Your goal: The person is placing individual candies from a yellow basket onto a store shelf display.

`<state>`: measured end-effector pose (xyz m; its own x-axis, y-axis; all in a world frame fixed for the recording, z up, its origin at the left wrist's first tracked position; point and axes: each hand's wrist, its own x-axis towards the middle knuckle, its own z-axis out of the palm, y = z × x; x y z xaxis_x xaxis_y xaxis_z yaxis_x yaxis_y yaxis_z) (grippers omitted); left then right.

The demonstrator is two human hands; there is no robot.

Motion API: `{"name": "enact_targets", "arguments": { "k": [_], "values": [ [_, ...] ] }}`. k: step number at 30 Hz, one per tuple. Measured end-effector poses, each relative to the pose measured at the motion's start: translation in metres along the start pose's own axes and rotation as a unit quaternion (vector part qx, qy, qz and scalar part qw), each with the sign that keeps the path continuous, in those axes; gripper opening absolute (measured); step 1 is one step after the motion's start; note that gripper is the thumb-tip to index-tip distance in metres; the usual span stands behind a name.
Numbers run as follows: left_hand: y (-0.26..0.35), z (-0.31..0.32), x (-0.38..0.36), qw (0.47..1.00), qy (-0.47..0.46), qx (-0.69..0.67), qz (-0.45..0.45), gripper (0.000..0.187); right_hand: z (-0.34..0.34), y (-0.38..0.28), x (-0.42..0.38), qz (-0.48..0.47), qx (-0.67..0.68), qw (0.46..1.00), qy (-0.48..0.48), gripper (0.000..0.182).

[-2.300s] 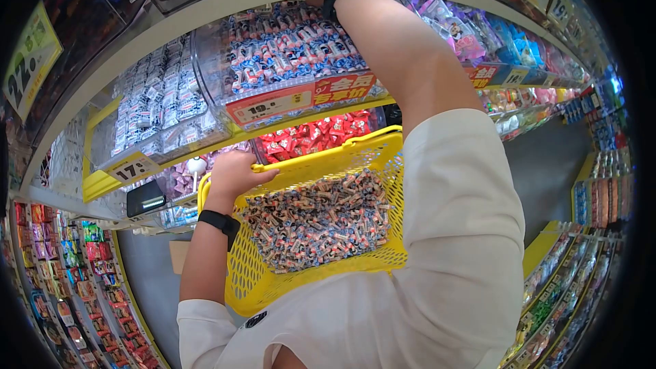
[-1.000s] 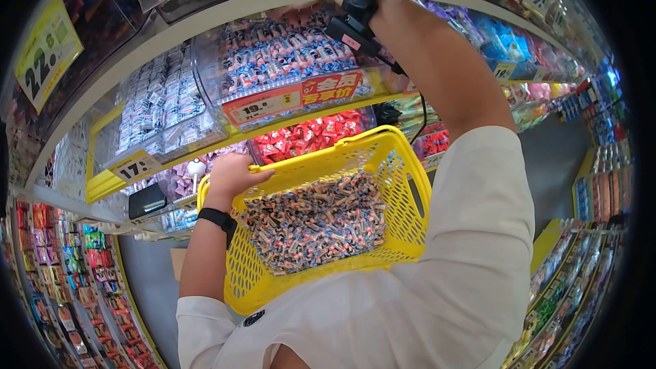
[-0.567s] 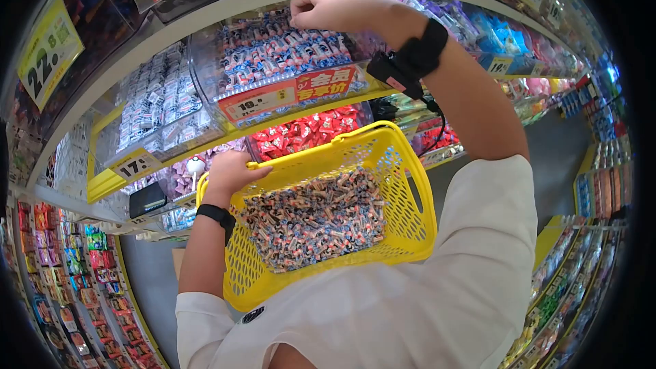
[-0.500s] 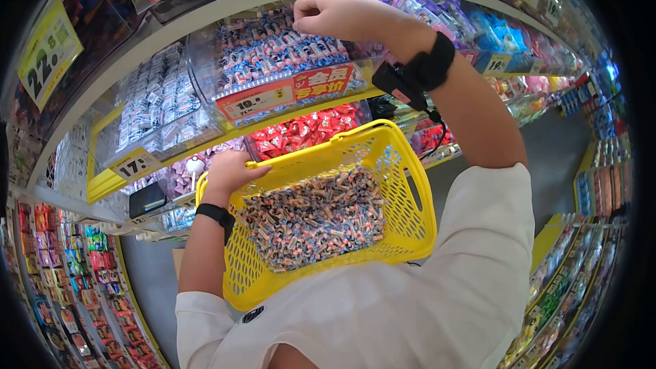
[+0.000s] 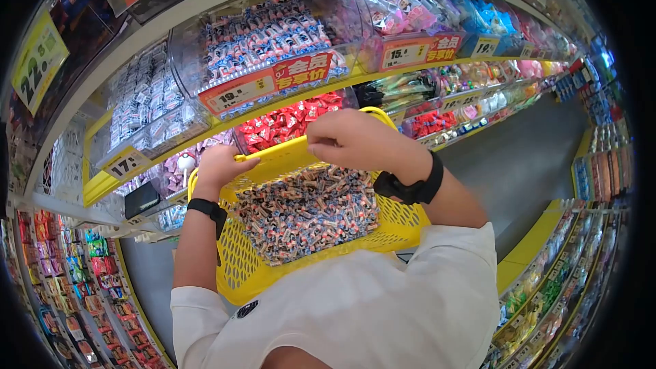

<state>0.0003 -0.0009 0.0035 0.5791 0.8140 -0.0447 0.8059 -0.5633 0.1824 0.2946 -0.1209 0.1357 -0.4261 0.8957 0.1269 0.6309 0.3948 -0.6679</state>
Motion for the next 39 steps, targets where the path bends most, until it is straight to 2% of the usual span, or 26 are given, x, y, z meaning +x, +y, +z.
{"name": "enact_targets", "arguments": {
  "k": [3, 6, 12, 21, 24, 27, 33, 36, 39],
  "values": [
    [0.002, -0.003, 0.0, 1.0, -0.004, -0.01, 0.002, 0.064, 0.047, 0.037, -0.01, 0.072, -0.055, 0.994, -0.055, 0.018],
    [0.0, -0.002, 0.0, 1.0, -0.003, -0.013, 0.007, 0.064, 0.09, 0.074, -0.02, 0.104, -0.084, 0.986, -0.102, 0.022],
    [0.002, -0.004, -0.001, 1.0, 0.013, -0.018, 0.015, 0.065, 0.135, 0.104, -0.021, 0.177, -0.119, 0.953, -0.217, 0.03],
    [0.0, -0.001, -0.001, 1.0, 0.021, -0.013, 0.02, 0.065, 0.189, 0.144, -0.056, 0.125, -0.214, 0.91, -0.332, 0.05],
    [-0.001, 0.001, -0.001, 0.999, 0.022, -0.025, 0.019, 0.065, 0.191, 0.147, -0.057, 0.104, -0.232, 0.91, -0.327, 0.05],
    [0.002, -0.003, -0.002, 1.0, 0.018, -0.016, 0.015, 0.065, 0.192, 0.144, -0.055, 0.123, -0.228, 0.911, -0.321, 0.047],
    [0.001, -0.001, -0.002, 1.0, 0.02, -0.02, 0.011, 0.065, 0.208, 0.154, -0.064, 0.073, -0.249, 0.932, -0.254, 0.038],
    [0.003, -0.004, -0.003, 1.0, 0.018, -0.016, 0.01, 0.065, 0.207, 0.158, -0.063, 0.061, -0.261, 0.917, -0.296, 0.035],
    [0.002, -0.002, -0.002, 0.999, 0.025, -0.019, 0.017, 0.065, 0.204, 0.159, -0.063, 0.056, -0.267, 0.918, -0.287, 0.032]
  ]
}}
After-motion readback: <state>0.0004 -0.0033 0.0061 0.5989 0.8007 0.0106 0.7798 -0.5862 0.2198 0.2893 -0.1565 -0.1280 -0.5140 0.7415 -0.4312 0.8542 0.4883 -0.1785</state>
